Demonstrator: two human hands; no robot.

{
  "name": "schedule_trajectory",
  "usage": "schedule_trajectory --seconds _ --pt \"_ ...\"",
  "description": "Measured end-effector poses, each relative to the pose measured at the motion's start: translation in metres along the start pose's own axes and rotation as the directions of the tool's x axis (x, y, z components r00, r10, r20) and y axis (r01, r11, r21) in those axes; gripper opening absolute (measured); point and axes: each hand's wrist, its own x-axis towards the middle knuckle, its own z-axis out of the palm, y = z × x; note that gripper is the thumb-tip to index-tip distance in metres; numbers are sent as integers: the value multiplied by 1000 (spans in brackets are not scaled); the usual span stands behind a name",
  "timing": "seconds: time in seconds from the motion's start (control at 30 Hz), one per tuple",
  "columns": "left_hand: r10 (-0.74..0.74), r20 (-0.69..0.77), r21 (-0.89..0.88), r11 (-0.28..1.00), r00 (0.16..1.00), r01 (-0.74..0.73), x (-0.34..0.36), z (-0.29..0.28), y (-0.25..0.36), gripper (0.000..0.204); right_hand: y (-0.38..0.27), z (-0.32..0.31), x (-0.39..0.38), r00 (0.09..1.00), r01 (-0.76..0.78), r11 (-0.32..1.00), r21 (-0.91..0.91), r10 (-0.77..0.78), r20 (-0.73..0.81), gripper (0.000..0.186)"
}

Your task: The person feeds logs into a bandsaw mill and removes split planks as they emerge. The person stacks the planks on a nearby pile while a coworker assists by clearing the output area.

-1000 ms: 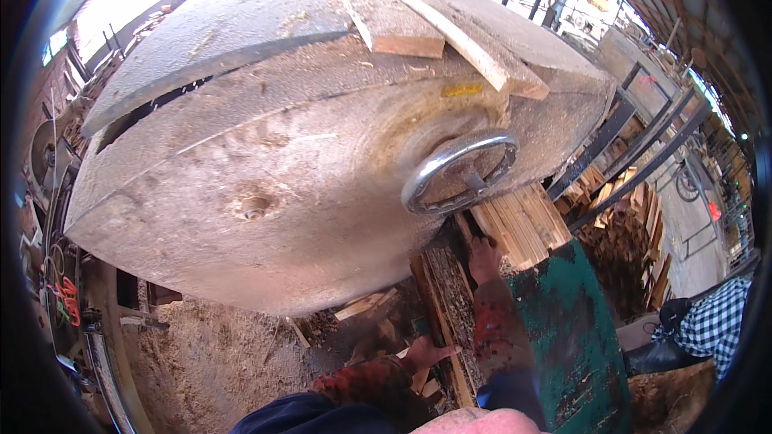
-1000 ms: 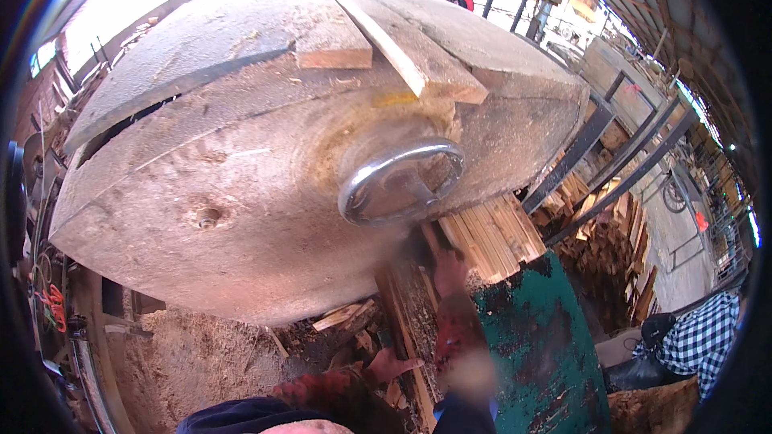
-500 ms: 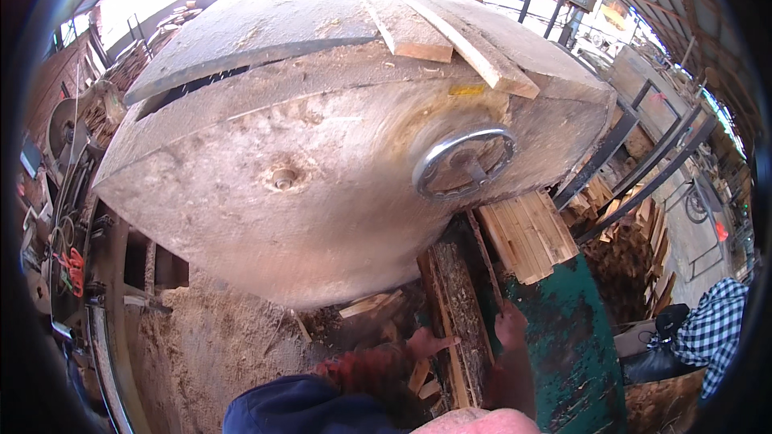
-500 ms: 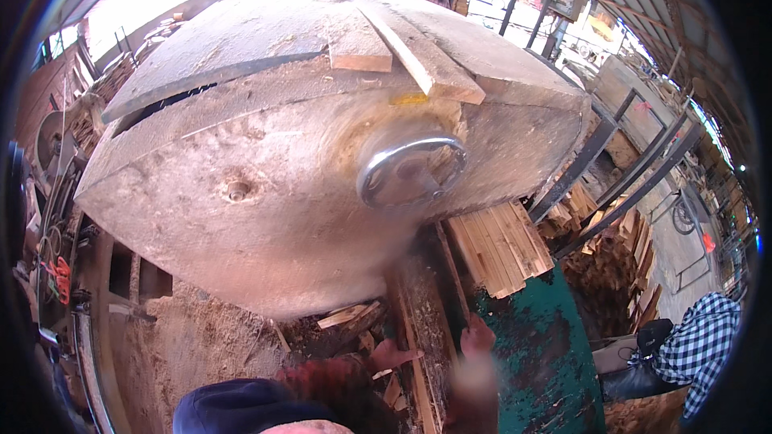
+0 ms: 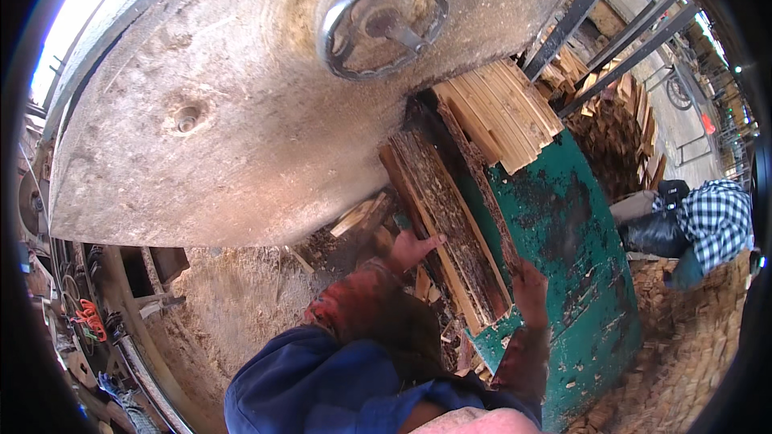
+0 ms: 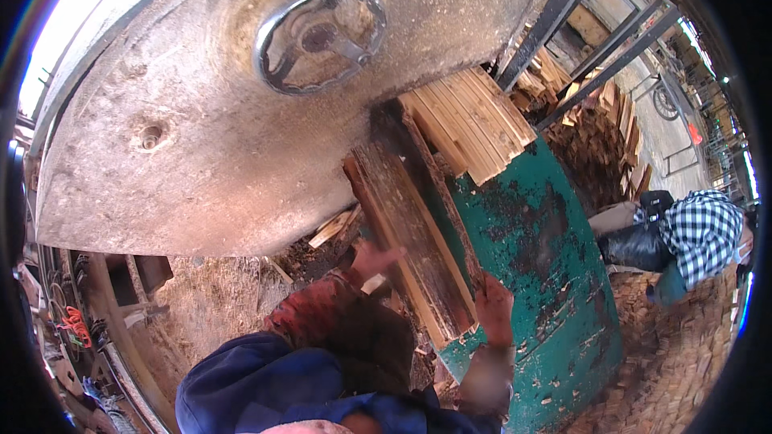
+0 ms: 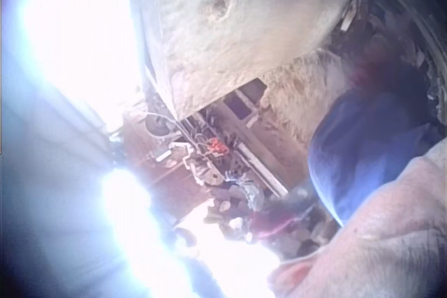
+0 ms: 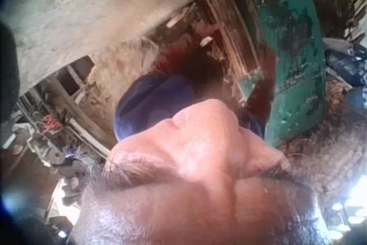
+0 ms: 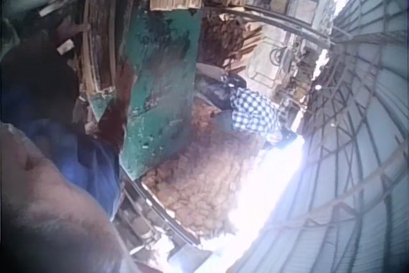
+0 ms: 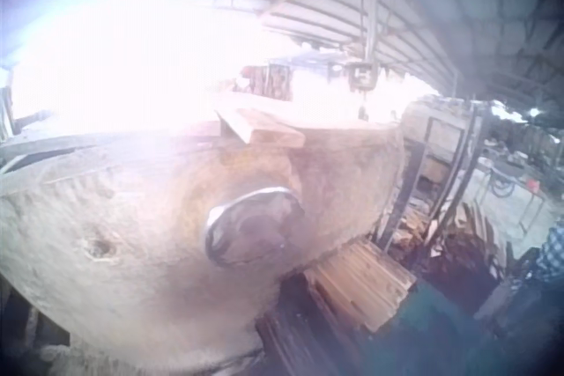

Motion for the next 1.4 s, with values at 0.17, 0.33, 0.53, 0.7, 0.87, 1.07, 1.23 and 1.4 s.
schedule_trajectory --seconds 0.17,0.33,0.53,0.7,0.87,1.07,1.23,1.4 --pt "-90 46 7 996 995 90 2 -5 -4 57 -53 -27 -31 977 -208 861 465 158 144 22" --pt "263 -65 -184 945 963 -271 27 6 -65 56 -72 -19 -53 933 -336 784 521 203 297 27" --pt "-122 122 -386 908 985 160 46 -7 -107 92 -50 10 -88 950 -257 858 444 140 279 26" --pt "-94 249 -451 870 964 202 47 -11 -105 100 -51 5 -102 890 -369 838 401 196 411 20" --pt "-38 235 -424 895 971 137 31 -13 -82 91 -50 14 -107 947 -224 912 344 121 296 21" --pt "50 236 -297 955 970 23 29 -11 -73 81 -77 19 -87 953 -227 913 338 138 268 20" --pt "229 45 -316 927 972 -204 28 4 -59 77 -76 25 -95 957 -241 946 216 195 215 22" --pt "53 122 -218 976 991 -25 25 -5 -53 68 -79 0 -103 968 -173 985 -28 175 179 24"
